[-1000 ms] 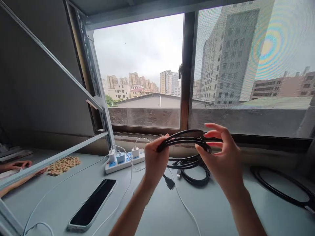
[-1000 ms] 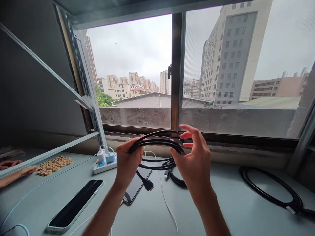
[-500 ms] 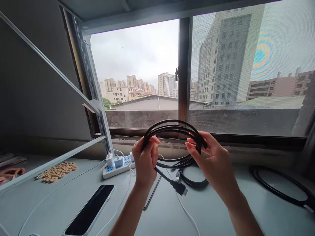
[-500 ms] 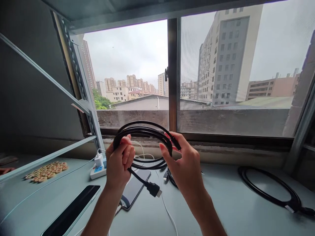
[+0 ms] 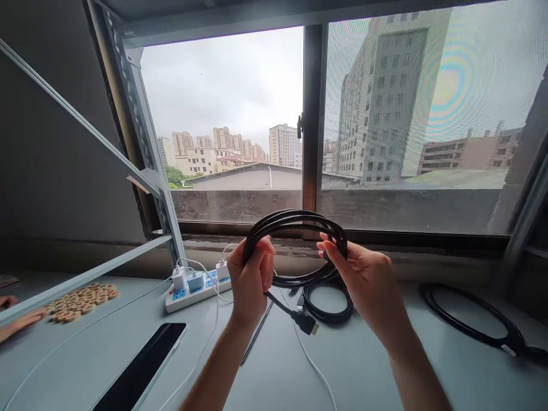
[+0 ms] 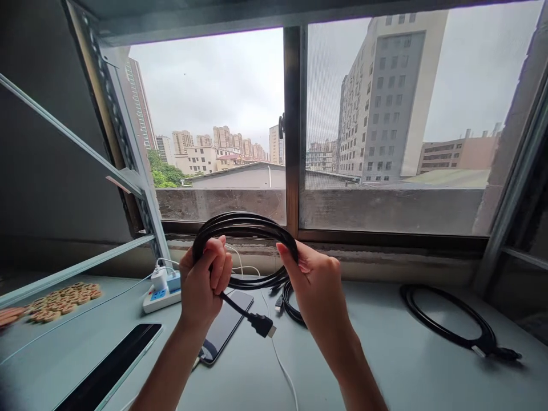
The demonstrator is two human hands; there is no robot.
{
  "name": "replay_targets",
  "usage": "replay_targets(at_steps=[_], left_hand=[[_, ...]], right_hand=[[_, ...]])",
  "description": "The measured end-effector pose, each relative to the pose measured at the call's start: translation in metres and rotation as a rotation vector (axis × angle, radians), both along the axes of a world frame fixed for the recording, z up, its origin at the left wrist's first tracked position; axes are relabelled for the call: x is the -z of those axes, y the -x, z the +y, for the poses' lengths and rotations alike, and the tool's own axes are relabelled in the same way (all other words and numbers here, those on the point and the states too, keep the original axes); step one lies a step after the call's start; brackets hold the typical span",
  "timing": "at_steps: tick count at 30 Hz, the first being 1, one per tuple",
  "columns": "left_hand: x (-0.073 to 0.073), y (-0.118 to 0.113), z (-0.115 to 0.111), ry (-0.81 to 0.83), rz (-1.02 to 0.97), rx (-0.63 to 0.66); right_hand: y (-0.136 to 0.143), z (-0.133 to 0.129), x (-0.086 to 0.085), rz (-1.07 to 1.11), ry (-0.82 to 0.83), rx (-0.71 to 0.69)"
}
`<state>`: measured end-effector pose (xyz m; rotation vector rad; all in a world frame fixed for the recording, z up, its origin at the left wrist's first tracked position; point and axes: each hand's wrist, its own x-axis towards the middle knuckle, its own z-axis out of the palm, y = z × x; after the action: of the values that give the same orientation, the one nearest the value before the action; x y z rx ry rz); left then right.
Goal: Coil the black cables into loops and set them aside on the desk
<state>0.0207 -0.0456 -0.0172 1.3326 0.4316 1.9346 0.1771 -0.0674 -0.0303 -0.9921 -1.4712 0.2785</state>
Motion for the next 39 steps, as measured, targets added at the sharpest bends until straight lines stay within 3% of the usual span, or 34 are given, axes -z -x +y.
replay_targets(at_steps=[6, 13, 16, 18, 22, 26, 28, 32, 39], left_hand=[[0.002, -0.004, 0.004, 0.061, -0.124, 0.010], [0.010, -0.005, 0.024, 0.254, 0.049, 0.273], [0.012, -0.003, 0.032, 0.230, 0.119, 0.168], [0.012, 0.000, 0.034, 0.218, 0.129, 0.074], [0.007, 0.014, 0.039, 0.241, 0.249, -0.003], [0.004, 0.023, 0.044, 0.238, 0.339, -0.152], [0.004, 0.022, 0.045, 0.240, 0.372, -0.180], [0.006, 0.011, 0.040, 0.290, 0.440, -0.089], [0.015, -0.011, 0.031, 0.447, 0.365, 0.163]], right_hand=[[0.005, -0.007, -0.003, 0.227, 0.109, -0.282], [0.012, -0.021, -0.004, 0.439, 0.294, -0.816], [0.006, -0.016, -0.004, 0.425, 0.283, -0.896], [-0.002, -0.012, -0.004, 0.264, 0.272, -0.880], [-0.026, -0.012, -0.002, -0.110, 0.257, -0.678], [-0.035, -0.017, 0.001, -0.198, 0.181, -0.442], [-0.029, -0.015, 0.002, -0.263, 0.122, -0.223], [-0.009, 0.000, 0.002, -0.423, 0.035, 0.282], [-0.002, 0.009, 0.002, -0.706, 0.044, 0.689]])
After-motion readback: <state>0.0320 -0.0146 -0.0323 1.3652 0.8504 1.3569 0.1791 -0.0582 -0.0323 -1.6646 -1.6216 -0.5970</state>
